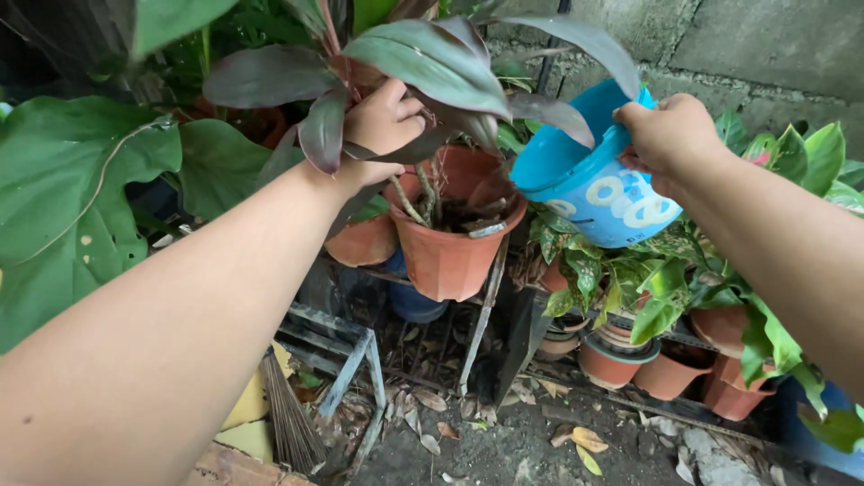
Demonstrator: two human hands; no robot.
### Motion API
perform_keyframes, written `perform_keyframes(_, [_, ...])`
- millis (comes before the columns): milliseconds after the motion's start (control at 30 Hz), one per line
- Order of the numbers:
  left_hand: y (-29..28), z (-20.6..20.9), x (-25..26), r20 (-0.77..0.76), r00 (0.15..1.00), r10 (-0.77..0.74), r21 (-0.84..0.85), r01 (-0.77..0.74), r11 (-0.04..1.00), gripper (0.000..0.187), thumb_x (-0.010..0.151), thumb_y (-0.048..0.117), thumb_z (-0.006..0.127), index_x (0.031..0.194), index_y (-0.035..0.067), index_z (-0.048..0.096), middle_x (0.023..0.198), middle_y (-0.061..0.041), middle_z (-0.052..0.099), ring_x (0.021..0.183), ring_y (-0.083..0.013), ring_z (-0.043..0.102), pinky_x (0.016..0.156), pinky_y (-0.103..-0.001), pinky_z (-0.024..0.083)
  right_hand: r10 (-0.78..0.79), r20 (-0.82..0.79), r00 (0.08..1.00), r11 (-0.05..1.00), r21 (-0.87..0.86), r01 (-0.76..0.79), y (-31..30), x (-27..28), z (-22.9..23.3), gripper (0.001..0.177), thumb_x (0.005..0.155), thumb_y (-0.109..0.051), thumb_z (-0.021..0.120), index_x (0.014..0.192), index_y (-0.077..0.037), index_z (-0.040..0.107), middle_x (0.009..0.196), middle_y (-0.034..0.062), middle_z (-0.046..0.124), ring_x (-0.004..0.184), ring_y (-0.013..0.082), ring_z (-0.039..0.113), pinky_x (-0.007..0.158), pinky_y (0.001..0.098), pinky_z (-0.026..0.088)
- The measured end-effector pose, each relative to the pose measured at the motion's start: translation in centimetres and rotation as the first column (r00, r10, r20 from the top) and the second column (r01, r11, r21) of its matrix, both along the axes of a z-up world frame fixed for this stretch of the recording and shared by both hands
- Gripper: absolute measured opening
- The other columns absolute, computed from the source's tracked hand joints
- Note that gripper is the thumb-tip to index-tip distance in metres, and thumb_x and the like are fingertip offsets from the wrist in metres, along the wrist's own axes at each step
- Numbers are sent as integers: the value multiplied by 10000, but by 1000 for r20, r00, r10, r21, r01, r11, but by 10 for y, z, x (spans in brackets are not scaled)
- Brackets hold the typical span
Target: Watering various potted plants using a bucket refilled from an outdoor hose.
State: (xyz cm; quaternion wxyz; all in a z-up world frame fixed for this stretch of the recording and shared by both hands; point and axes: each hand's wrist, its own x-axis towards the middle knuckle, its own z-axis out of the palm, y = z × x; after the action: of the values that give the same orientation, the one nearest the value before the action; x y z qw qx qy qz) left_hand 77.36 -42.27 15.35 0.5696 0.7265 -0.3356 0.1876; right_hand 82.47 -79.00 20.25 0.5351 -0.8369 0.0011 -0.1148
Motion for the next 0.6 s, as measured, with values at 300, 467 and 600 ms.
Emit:
perform_keyframes(300, [4, 22, -22, -317, 895, 315, 147, -282, 948, 429, 980, 255, 560, 1373, 191, 400, 1489, -47, 615, 821, -179, 774, 511, -284, 530, 17, 13, 1000, 1000, 25, -18, -5, 6, 1, 238, 961, -238, 699, 916, -22, 610, 790, 53, 647, 610, 154, 608, 560, 322, 542])
perform_keyframes(467, [8, 30, -25, -322, 887, 330, 177, -286, 942, 401, 995, 253, 542, 1362, 155, 411, 1515, -44, 614, 886, -232, 807, 524, -306, 549, -10, -69, 998, 993, 117, 19, -11, 2, 1, 226, 962, -223, 686, 929, -20, 592, 813, 64, 609, 651, 170, 584, 586, 332, 526])
perform_keyframes(600, [8, 36, -33, -335, 886, 320, 178, -274, 945, 557, 1004, 228, 503, 1519, 252, 290, 1556, -35, 532, 935, -280, 802, 552, -314, 587, 26, -142, 990, 894, 446, 40, -46, 4, -16, 179, 952, -231, 684, 968, -89, 575, 846, 51, 587, 707, 174, 564, 584, 297, 478])
